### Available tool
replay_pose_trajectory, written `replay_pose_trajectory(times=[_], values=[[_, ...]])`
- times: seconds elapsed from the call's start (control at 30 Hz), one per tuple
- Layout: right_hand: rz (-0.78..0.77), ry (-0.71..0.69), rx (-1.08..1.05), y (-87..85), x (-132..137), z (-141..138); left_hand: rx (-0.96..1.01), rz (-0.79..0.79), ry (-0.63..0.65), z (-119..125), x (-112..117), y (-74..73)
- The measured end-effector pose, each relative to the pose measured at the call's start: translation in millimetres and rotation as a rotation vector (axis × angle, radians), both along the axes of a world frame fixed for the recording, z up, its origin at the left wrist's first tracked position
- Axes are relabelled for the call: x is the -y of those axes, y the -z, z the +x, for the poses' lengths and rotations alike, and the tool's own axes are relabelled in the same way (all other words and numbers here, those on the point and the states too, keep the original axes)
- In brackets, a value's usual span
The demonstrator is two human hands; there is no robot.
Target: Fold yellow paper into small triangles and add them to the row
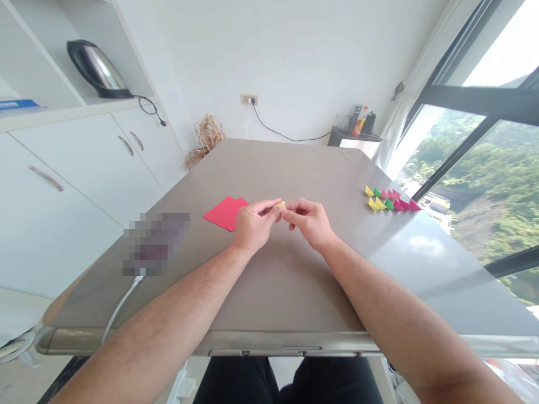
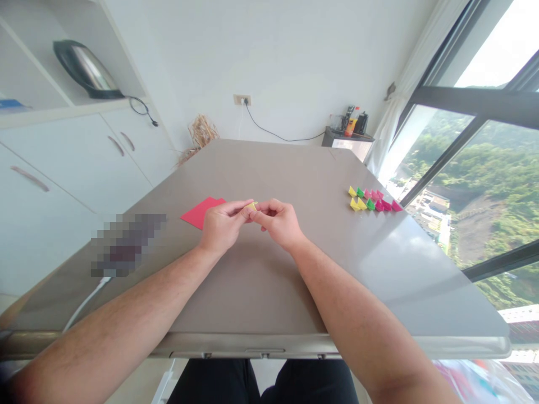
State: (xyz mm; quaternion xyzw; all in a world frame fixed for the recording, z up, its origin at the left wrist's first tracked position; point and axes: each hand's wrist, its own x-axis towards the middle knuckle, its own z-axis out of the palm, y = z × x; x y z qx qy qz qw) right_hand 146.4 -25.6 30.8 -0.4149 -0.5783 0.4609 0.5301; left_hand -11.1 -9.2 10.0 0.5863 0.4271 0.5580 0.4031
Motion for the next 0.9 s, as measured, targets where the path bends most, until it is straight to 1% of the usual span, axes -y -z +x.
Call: replay_pose_trajectory(times=[0.13,0.27,0.5,0.57,0.63,0.77,0.9], values=[[-0.004,0.000,-0.036,1.6,-1,0,0.011,0.018,0.048,1,3,-1.2],[-0.006,0.026,-0.020,0.9,-1,1,-0.033,0.038,0.011,2,4,-2.6],[-0.063,-0.072,-0.046,-1.4,-1,-2,-0.057,0.042,0.009,2,2,-0.7],[-0.055,-0.052,-0.049,0.9,-1,-3,-0.082,0.062,-0.011,4,3,-0.3],[-0.031,0.015,-0.060,4.1,-2,-5,-0.088,0.092,-0.034,6,4,0.4],[-0.008,0.075,-0.052,9.6,-4,-5,-0.030,0.052,-0.007,10,4,4.8],[-0.006,0.114,0.022,9.8,-2,-2,-0.018,0.038,0.000,10,4,7.2]])
